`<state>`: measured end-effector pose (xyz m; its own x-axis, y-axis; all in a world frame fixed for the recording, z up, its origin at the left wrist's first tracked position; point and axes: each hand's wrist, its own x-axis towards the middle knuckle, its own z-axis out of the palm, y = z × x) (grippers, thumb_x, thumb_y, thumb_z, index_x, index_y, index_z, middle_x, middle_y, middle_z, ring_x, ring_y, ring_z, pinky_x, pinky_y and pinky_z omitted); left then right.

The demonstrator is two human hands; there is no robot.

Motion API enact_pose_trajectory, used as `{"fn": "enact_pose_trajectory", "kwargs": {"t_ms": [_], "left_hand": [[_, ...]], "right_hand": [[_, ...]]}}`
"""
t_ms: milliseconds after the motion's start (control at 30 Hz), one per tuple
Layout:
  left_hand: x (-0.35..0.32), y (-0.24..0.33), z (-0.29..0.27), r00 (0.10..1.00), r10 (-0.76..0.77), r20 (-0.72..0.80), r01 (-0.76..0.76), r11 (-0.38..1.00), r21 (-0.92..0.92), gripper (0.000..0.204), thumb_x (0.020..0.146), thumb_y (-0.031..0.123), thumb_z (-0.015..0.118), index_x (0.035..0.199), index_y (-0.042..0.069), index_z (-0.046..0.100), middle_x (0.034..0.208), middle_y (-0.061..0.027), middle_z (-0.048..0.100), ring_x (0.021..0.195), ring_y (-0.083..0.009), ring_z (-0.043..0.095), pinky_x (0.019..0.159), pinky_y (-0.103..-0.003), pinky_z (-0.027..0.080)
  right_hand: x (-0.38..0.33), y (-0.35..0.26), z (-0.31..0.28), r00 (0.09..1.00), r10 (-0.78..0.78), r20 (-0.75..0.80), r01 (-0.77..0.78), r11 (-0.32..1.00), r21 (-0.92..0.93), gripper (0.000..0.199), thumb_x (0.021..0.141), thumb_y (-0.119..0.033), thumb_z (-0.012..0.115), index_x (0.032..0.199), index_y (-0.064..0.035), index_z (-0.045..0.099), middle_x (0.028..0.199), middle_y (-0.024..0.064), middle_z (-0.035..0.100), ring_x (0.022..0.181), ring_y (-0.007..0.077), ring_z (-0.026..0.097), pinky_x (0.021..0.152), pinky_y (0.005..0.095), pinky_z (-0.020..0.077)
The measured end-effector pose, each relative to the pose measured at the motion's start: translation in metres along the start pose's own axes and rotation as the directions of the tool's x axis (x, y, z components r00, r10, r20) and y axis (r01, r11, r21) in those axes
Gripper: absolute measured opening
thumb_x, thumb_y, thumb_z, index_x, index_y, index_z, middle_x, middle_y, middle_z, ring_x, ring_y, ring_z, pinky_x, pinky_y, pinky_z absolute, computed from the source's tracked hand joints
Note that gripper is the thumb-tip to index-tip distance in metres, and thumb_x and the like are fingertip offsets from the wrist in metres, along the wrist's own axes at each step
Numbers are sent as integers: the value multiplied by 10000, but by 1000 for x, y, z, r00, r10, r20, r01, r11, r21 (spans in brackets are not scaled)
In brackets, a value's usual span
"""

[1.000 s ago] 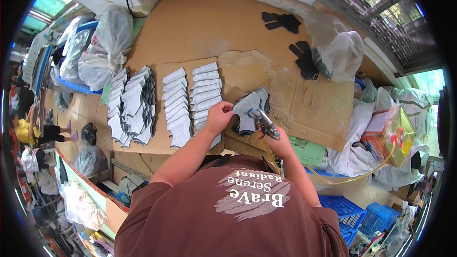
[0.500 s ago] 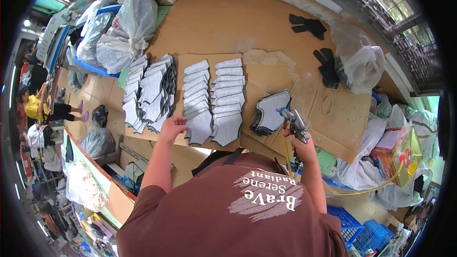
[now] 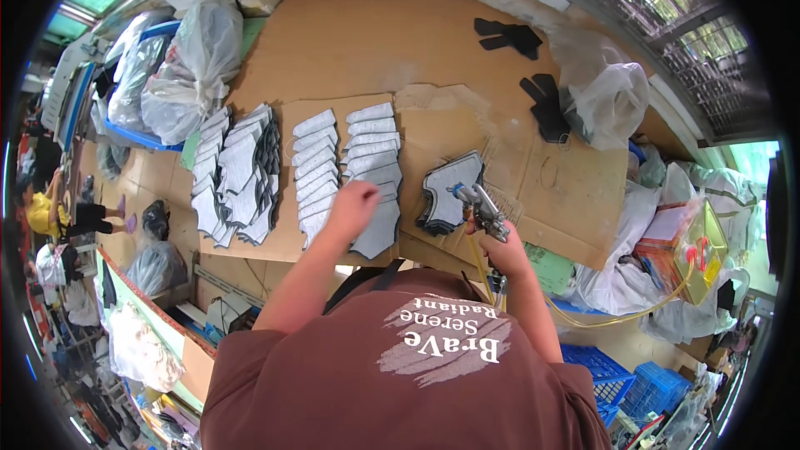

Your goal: Spraying adhesive onto shoe upper components using a pneumatic spray gun.

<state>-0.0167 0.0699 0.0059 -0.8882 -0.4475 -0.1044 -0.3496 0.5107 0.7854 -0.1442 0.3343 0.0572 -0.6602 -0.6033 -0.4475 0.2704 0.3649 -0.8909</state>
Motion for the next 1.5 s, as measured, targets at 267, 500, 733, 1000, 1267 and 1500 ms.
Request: {"fn": "enact_pose_trajectory", "kwargs": {"t_ms": [267, 500, 733, 1000, 1267, 1500], "left_hand": [[45, 33, 69, 991, 129, 36, -124, 987, -105, 265, 652, 32, 689, 904, -1, 611, 801, -110, 537, 711, -230, 564, 648, -309, 461], [44, 33, 73, 989, 145, -13, -146, 980, -138, 246, 650, 27, 690, 882, -4, 614, 806, -110, 539, 688, -225, 560, 622, -301, 461], [43, 35, 72, 987, 160, -35, -163, 980, -117, 228, 648, 11, 693, 860, -3, 611, 810, -106, 536, 681, -222, 555, 618, -294, 461], [43, 39, 71, 988, 146, -45, -152, 973, -173, 221, 650, 1, 688, 855, -3, 606, 822, -105, 539, 694, -213, 552, 633, -294, 464], [52, 27, 59, 984, -174, -26, 149, 904, -400, 123, 741, 39, 611, 852, -14, 606, 736, -66, 616, 653, -125, 558, 618, -248, 454], [105, -52, -15, 897, -403, -181, 250, 802, -542, 154, 766, 53, 606, 900, -24, 614, 760, -62, 612, 654, -135, 578, 599, -257, 467]], "right_hand": [[0, -14, 11, 996, 83, 41, -85, 994, 69, 214, 734, -13, 489, 936, -3, 560, 793, -2, 546, 753, 92, 501, 725, 240, 414], [7, 2, 10, 999, 9, 46, -11, 999, 50, 226, 712, 15, 471, 923, 8, 552, 767, 11, 557, 723, 99, 511, 706, 238, 420], [4, -6, 2, 996, 43, -74, -40, 998, 42, 180, 723, 2, 464, 875, -1, 562, 737, 14, 562, 706, 106, 522, 702, 247, 431], [3, -6, -16, 977, 111, -181, -99, 992, 72, 169, 744, -32, 476, 878, -39, 578, 737, 13, 577, 674, 83, 511, 583, 227, 412], [-3, 2, -19, 990, 82, -116, -74, 994, 76, 175, 757, -50, 494, 909, -49, 582, 781, -14, 568, 685, 74, 492, 596, 228, 411], [-6, -2, -8, 1000, -4, -29, 5, 1000, 18, 201, 740, -21, 485, 922, -32, 570, 828, 3, 575, 779, 99, 507, 726, 237, 408]]}}
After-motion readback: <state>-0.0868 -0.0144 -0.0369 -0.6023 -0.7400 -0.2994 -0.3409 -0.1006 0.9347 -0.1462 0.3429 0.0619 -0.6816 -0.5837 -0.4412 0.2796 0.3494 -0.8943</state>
